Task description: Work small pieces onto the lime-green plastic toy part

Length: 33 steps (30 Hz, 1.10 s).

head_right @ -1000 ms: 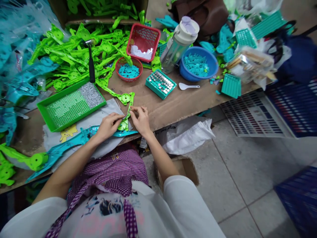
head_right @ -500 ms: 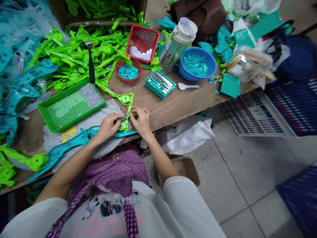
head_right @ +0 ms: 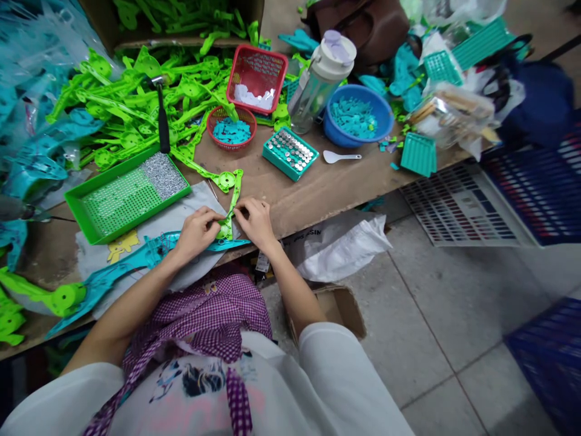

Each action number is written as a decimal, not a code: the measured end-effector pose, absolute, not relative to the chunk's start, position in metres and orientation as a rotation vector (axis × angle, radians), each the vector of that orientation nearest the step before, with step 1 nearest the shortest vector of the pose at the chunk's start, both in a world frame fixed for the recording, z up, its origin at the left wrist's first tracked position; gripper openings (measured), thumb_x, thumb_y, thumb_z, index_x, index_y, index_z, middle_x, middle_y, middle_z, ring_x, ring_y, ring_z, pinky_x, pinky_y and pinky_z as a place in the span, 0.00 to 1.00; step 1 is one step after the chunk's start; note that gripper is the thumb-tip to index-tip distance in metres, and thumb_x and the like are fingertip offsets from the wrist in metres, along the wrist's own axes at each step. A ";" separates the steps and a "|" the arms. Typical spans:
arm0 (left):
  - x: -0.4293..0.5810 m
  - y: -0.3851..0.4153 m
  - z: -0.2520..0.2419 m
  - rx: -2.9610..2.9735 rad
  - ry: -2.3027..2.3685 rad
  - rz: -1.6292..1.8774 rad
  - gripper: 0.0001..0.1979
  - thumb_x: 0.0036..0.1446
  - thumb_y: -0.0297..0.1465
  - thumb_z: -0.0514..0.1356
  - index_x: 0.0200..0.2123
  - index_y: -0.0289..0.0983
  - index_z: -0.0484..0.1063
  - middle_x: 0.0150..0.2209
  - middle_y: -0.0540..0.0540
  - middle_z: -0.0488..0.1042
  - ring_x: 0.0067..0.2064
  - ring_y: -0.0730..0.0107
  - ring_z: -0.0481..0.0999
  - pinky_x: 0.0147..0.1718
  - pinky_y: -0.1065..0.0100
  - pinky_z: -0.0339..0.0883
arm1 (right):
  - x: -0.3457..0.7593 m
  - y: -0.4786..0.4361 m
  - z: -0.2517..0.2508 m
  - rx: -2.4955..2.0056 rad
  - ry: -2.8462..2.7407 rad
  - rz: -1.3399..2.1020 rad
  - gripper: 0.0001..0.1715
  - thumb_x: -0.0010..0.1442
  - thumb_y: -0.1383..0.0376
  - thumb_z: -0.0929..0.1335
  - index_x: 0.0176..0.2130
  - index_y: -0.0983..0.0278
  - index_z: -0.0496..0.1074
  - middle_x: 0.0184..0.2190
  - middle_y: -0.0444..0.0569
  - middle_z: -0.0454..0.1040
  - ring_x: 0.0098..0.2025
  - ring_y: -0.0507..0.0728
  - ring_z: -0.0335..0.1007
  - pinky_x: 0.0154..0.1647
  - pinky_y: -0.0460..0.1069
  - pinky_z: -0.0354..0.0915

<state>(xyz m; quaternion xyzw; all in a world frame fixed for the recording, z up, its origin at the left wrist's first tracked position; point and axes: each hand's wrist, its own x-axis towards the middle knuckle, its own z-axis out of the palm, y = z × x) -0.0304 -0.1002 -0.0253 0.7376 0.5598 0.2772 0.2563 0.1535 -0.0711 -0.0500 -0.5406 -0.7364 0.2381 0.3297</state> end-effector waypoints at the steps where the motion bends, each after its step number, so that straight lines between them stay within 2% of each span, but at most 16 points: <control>1: -0.030 -0.100 -0.025 2.002 1.519 0.759 0.12 0.58 0.23 0.56 0.40 0.37 0.80 0.34 0.47 0.74 0.35 0.68 0.73 0.40 0.65 0.69 | 0.154 -0.071 -0.050 -1.413 -1.922 0.632 0.09 0.65 0.58 0.65 0.36 0.59 0.72 0.41 0.48 0.80 0.47 0.59 0.73 0.55 0.57 0.58; 6: -0.030 -0.100 -0.024 1.986 1.519 0.787 0.10 0.62 0.28 0.58 0.41 0.38 0.80 0.34 0.47 0.74 0.35 0.68 0.74 0.41 0.65 0.69 | 0.156 -0.066 -0.049 -1.409 -1.925 0.683 0.10 0.65 0.58 0.66 0.36 0.59 0.74 0.38 0.49 0.80 0.45 0.59 0.74 0.54 0.57 0.59; 14: -0.031 -0.097 -0.024 1.958 1.603 0.729 0.10 0.57 0.24 0.59 0.38 0.37 0.80 0.31 0.47 0.76 0.34 0.67 0.74 0.41 0.64 0.69 | 0.162 -0.065 -0.046 -1.335 -1.986 0.749 0.10 0.66 0.60 0.65 0.38 0.59 0.76 0.42 0.48 0.79 0.48 0.59 0.73 0.56 0.57 0.57; 22: -0.033 -0.095 -0.022 1.862 1.586 0.754 0.10 0.56 0.24 0.58 0.38 0.37 0.80 0.34 0.47 0.80 0.33 0.69 0.75 0.38 0.65 0.70 | 0.157 -0.066 -0.046 -1.426 -1.977 0.691 0.11 0.66 0.59 0.64 0.36 0.60 0.74 0.38 0.49 0.79 0.44 0.59 0.73 0.53 0.57 0.57; 33: -0.033 -0.093 -0.020 1.817 1.610 0.721 0.09 0.57 0.24 0.59 0.37 0.37 0.79 0.36 0.45 0.80 0.36 0.67 0.76 0.40 0.63 0.69 | 0.150 -0.062 -0.031 -1.684 -1.937 0.787 0.10 0.61 0.61 0.66 0.30 0.61 0.75 0.28 0.46 0.78 0.33 0.57 0.73 0.40 0.52 0.60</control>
